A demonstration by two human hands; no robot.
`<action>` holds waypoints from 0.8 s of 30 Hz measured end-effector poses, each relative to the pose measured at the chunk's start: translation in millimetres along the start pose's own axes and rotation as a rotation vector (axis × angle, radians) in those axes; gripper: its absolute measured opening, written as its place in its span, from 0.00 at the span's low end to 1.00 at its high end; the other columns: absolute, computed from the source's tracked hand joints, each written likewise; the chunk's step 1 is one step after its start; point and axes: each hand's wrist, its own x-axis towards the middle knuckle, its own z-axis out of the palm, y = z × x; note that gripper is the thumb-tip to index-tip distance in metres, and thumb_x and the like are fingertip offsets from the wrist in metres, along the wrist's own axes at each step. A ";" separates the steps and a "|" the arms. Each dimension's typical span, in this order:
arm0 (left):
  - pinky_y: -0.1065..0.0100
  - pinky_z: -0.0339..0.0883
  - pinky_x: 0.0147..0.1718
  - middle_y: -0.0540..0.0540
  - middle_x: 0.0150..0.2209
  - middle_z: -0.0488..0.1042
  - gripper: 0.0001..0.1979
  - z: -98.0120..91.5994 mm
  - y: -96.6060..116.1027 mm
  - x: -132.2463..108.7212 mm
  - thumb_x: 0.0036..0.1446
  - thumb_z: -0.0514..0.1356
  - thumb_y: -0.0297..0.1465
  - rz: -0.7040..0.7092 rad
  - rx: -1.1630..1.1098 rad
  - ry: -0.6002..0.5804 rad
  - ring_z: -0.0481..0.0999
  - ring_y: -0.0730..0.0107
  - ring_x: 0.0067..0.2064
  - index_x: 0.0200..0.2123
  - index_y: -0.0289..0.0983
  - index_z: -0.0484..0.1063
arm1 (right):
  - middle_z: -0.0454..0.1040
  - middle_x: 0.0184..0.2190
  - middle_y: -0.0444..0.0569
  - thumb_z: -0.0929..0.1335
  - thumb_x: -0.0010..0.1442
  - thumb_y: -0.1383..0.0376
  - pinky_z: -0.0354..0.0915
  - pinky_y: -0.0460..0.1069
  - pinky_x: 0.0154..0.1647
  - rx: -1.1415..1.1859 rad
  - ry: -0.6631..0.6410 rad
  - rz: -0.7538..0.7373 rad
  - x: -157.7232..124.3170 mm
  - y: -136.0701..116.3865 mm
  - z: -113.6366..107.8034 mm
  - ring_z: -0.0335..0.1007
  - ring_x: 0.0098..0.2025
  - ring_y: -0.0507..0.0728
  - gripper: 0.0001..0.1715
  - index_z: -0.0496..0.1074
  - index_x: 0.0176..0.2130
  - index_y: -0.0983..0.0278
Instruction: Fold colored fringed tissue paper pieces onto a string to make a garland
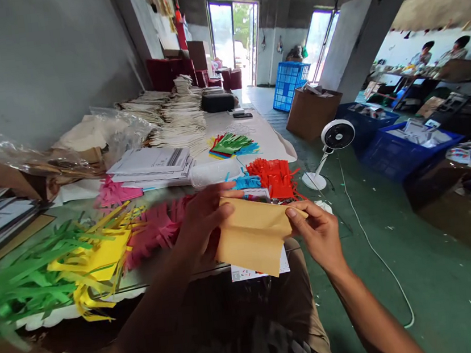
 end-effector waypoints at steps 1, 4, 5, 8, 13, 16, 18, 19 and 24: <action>0.66 0.73 0.35 0.46 0.39 0.82 0.25 -0.5 -0.3 -1.9 0.50 0.75 0.40 -0.072 -0.033 -0.053 0.80 0.63 0.37 0.51 0.42 0.79 | 0.78 0.31 0.46 0.76 0.61 0.51 0.67 0.47 0.28 -0.008 0.004 -0.006 0.0 0.5 -0.7 0.70 0.30 0.53 0.14 0.83 0.36 0.58; 0.67 0.71 0.31 0.47 0.34 0.81 0.17 -0.2 -5.8 -4.6 0.50 0.74 0.39 -0.150 0.004 -0.005 0.79 0.64 0.34 0.41 0.39 0.82 | 0.80 0.36 0.47 0.75 0.62 0.50 0.69 0.48 0.33 0.051 -0.029 0.008 -0.3 2.1 -1.3 0.73 0.35 0.55 0.15 0.82 0.42 0.57; 0.68 0.69 0.29 0.48 0.32 0.80 0.14 0.2 -8.4 -4.6 0.50 0.74 0.39 -0.139 0.030 0.037 0.78 0.65 0.33 0.37 0.38 0.81 | 0.80 0.39 0.48 0.76 0.60 0.50 0.70 0.48 0.35 0.094 -0.051 0.014 -0.8 2.5 -1.0 0.74 0.37 0.56 0.18 0.81 0.47 0.55; 0.71 0.64 0.27 0.51 0.27 0.75 0.12 1.2 -14.5 -3.9 0.51 0.73 0.39 -0.089 0.077 0.122 0.73 0.70 0.29 0.29 0.38 0.77 | 0.80 0.43 0.47 0.80 0.54 0.54 0.72 0.49 0.38 0.162 -0.075 0.037 -3.3 4.5 0.9 0.76 0.42 0.58 0.29 0.78 0.54 0.52; 0.70 0.63 0.28 0.51 0.26 0.73 0.12 4.4 -13.9 -7.5 0.52 0.72 0.39 -0.010 0.091 0.189 0.70 0.70 0.30 0.27 0.38 0.76 | 0.78 0.30 0.45 0.78 0.58 0.53 0.66 0.47 0.29 0.103 0.005 0.087 -3.7 9.8 0.9 0.70 0.29 0.54 0.12 0.82 0.35 0.59; 0.69 0.61 0.27 0.52 0.24 0.69 0.16 7.8 -10.7 -12.3 0.52 0.73 0.40 0.048 0.110 0.220 0.66 0.72 0.28 0.24 0.38 0.73 | 0.75 0.26 0.43 0.75 0.62 0.51 0.61 0.46 0.28 0.100 0.024 0.073 -2.7 11.0 1.3 0.65 0.27 0.52 0.17 0.80 0.30 0.61; 0.70 0.58 0.26 0.52 0.23 0.65 0.19 9.7 -9.3 -15.6 0.53 0.72 0.40 0.079 0.112 0.255 0.62 0.74 0.27 0.21 0.38 0.70 | 0.74 0.26 0.43 0.74 0.64 0.50 0.61 0.47 0.28 0.110 0.045 0.061 -3.4 11.1 3.6 0.64 0.27 0.52 0.20 0.79 0.29 0.61; 0.70 0.55 0.26 0.53 0.23 0.63 0.20 10.4 -9.1 -17.2 0.54 0.72 0.40 0.099 0.123 0.277 0.60 0.75 0.27 0.20 0.37 0.68 | 0.74 0.26 0.43 0.73 0.64 0.49 0.61 0.47 0.28 0.117 0.059 0.056 -4.2 11.2 5.1 0.64 0.27 0.52 0.21 0.79 0.29 0.61; 0.70 0.47 0.22 0.54 0.21 0.54 0.28 9.1 -12.7 -24.1 0.55 0.72 0.42 0.179 0.214 0.372 0.52 0.77 0.25 0.18 0.37 0.58 | 0.72 0.23 0.43 0.71 0.66 0.46 0.59 0.48 0.24 0.147 0.083 0.107 -7.2 13.8 11.8 0.62 0.24 0.52 0.25 0.79 0.28 0.61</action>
